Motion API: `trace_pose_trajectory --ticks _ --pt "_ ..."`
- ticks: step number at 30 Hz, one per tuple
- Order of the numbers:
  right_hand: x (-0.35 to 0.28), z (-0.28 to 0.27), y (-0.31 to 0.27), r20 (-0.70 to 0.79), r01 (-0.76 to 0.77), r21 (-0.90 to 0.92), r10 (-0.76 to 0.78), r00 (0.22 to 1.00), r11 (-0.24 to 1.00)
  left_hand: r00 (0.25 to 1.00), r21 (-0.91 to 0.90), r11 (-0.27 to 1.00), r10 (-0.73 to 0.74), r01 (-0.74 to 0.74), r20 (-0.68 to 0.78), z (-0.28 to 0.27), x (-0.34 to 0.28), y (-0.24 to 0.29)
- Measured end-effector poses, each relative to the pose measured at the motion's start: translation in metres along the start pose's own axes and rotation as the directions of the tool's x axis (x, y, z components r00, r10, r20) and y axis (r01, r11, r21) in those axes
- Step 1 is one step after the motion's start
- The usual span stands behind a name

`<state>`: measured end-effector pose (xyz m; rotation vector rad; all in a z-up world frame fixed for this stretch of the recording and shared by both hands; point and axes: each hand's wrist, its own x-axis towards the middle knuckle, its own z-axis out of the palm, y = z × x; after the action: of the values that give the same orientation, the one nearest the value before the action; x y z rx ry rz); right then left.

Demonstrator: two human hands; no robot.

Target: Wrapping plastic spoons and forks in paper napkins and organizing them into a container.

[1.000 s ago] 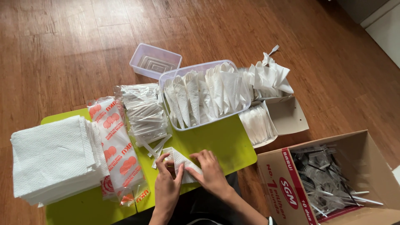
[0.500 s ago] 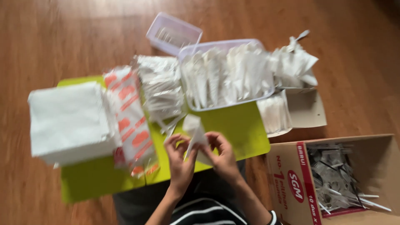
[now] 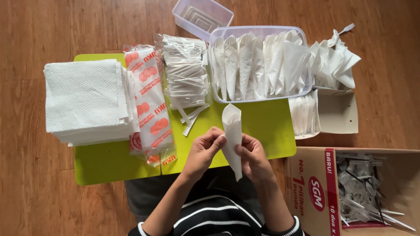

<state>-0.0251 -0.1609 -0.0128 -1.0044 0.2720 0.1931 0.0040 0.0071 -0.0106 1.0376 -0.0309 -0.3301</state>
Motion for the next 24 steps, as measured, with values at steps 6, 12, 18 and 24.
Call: trace_pose_trajectory --ticks 6,12,18,24 --pt "-0.005 0.003 -0.001 0.129 -0.082 0.14 0.064 0.99 0.987 0.971 -0.212 0.975 -0.02 0.072 0.237 -0.007 0.013 -0.009" --pt "-0.01 0.02 -0.008 0.126 -0.231 0.23 0.206 0.97 0.946 0.919 0.102 0.974 0.153 -0.202 0.363 -0.004 0.021 0.02" --pt "-0.009 0.013 -0.007 -0.025 0.291 -0.308 -0.313 0.949 0.906 0.958 0.467 0.851 0.286 -0.24 -0.029 0.011 0.015 0.049" --pt "-0.007 0.034 -0.014 -0.115 0.186 -0.149 -0.204 0.972 0.971 0.996 0.185 0.979 0.09 -0.086 -0.015 0.004 0.021 0.013"
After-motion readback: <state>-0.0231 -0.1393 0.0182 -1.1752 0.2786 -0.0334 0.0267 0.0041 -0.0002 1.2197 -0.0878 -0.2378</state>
